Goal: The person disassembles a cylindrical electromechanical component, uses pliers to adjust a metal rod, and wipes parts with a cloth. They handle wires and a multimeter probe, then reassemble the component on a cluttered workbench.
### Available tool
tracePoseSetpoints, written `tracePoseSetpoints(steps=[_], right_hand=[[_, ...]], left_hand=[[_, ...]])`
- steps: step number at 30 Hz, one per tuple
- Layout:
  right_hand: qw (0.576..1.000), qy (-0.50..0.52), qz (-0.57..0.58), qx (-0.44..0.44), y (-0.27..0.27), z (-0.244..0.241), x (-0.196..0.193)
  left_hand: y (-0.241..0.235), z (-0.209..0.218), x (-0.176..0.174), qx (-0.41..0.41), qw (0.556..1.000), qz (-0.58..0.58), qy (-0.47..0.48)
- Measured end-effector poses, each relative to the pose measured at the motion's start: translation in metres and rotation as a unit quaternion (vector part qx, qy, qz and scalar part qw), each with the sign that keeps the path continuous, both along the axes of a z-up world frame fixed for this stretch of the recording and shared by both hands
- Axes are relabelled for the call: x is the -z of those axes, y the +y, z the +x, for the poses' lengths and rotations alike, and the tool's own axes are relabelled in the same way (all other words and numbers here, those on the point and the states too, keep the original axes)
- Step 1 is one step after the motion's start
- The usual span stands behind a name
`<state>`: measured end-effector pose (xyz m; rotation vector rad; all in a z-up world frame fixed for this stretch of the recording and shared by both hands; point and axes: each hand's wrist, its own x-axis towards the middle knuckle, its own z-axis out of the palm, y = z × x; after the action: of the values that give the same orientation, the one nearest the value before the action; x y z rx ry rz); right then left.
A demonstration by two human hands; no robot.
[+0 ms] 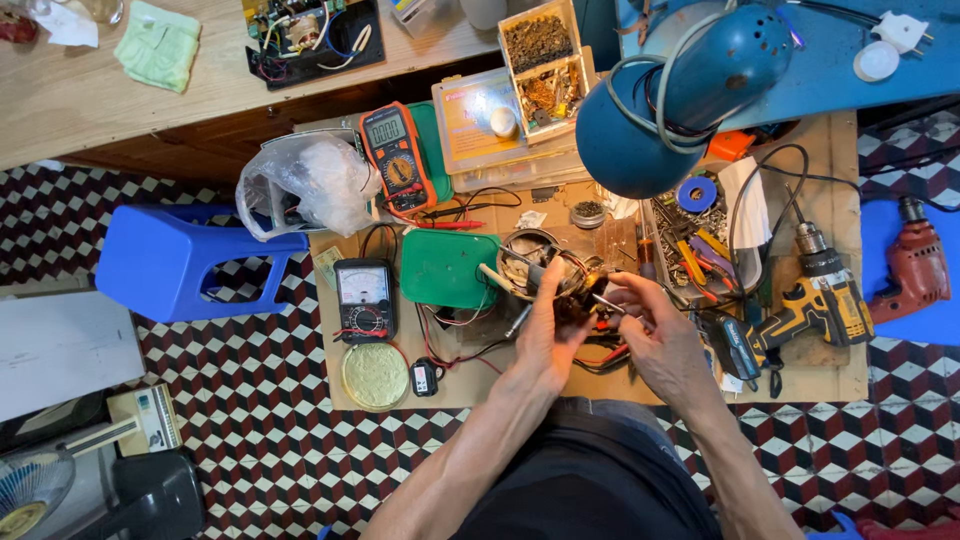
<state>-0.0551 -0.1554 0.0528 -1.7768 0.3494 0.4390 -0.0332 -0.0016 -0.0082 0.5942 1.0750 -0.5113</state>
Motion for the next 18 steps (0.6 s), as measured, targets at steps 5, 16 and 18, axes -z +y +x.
tracePoseSetpoints(steps=[5, 16, 18], right_hand=[[0.997, -0.054, -0.05, -0.034, -0.005, 0.004, -0.027], [0.988, -0.148, -0.046, -0.028, 0.037, 0.043, 0.009], [0.994, -0.099, -0.031, -0.036, 0.041, 0.049, 0.022]], left_hand=[[-0.004, 0.003, -0.018, 0.025, 0.998, -0.06, 0.02], [0.032, 0.036, 0.051, -0.015, 0.988, -0.154, 0.015], [0.035, 0.038, 0.063, -0.031, 0.985, -0.167, 0.025]])
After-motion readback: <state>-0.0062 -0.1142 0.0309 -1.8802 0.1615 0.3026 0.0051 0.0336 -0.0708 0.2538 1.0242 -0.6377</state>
